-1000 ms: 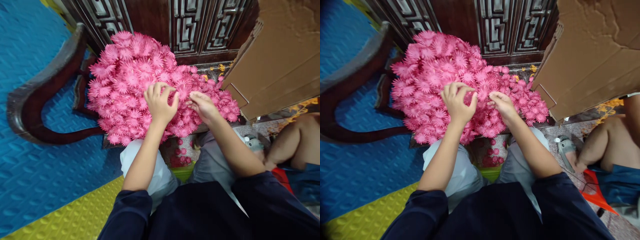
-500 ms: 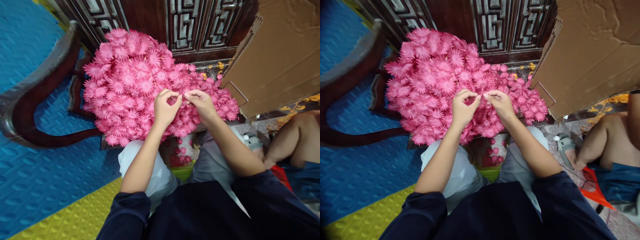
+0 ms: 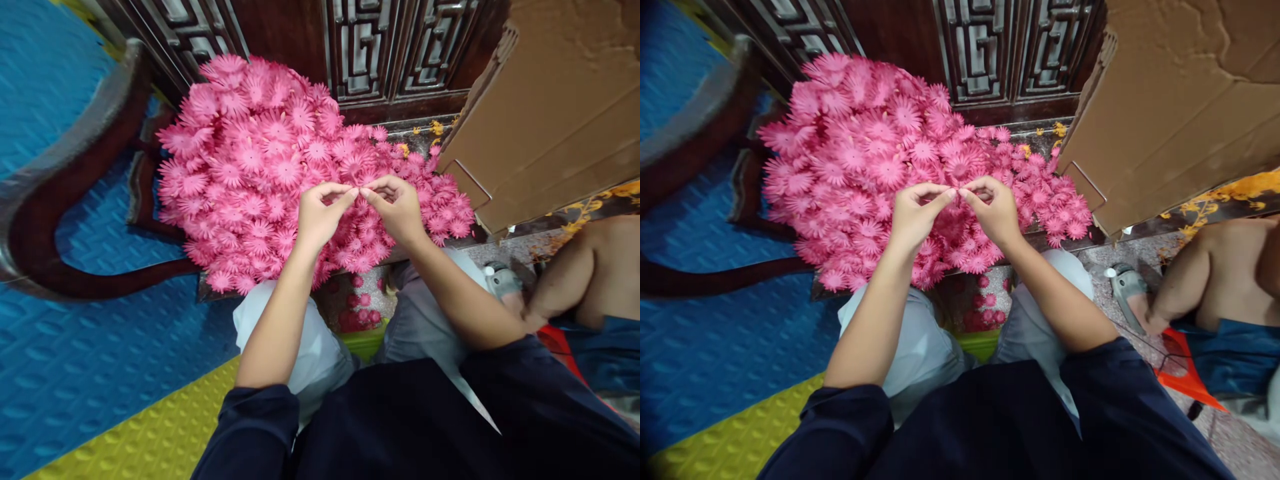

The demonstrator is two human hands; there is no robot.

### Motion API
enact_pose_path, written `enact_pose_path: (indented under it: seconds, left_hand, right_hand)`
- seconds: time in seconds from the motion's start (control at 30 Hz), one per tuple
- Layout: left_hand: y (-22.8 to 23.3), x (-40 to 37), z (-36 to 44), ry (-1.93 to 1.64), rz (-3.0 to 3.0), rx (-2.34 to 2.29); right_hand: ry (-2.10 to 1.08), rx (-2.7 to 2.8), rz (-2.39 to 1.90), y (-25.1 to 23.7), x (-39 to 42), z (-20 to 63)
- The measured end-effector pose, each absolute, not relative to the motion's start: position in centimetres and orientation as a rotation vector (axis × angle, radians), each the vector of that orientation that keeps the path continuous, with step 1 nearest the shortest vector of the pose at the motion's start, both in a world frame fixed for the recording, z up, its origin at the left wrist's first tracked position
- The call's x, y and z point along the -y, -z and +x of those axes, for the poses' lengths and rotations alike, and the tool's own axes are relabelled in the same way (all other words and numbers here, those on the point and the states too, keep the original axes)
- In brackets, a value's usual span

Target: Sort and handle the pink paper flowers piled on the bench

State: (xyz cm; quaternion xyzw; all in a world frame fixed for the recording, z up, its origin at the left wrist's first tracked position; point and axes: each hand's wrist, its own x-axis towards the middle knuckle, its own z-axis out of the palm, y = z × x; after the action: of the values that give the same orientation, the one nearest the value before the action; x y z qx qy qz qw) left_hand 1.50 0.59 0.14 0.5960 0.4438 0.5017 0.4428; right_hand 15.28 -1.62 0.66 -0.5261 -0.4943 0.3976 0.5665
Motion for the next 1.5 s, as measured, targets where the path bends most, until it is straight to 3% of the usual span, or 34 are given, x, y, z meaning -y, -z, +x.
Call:
enact_pose_path:
  seconds: [0.63,1.03,1.2,1.37,1.5]
  left_hand:
    - [0.3,-0.9,1.4,-1.112,1.480,-1.015]
    - [-0.1,-0.9,1.6,-1.114,1.417,-0.999]
    - [-0.7,-1.0,0.8,-1.178,1.422,-1.017]
    - [-1.5,-2.4,-1.5,-1.764,1.516,-1.520]
    - [-1.4,-2.7,-1.9,-1.728,1.633,-1.991]
  right_hand:
    - [-1.329,0.833,-1.140,-0.3,1.2,16.0]
    - [-1.429,0.731,-1.165,0.4,0.8,16.2]
    - [-1.314,0.483,-1.263,0.7,-0.4,18.3]
    - [-1.259,0.660,-1.235,0.1,-0.9,20.4]
    - [-1.301,0.701,-1.238,0.0,-0.2,18.8]
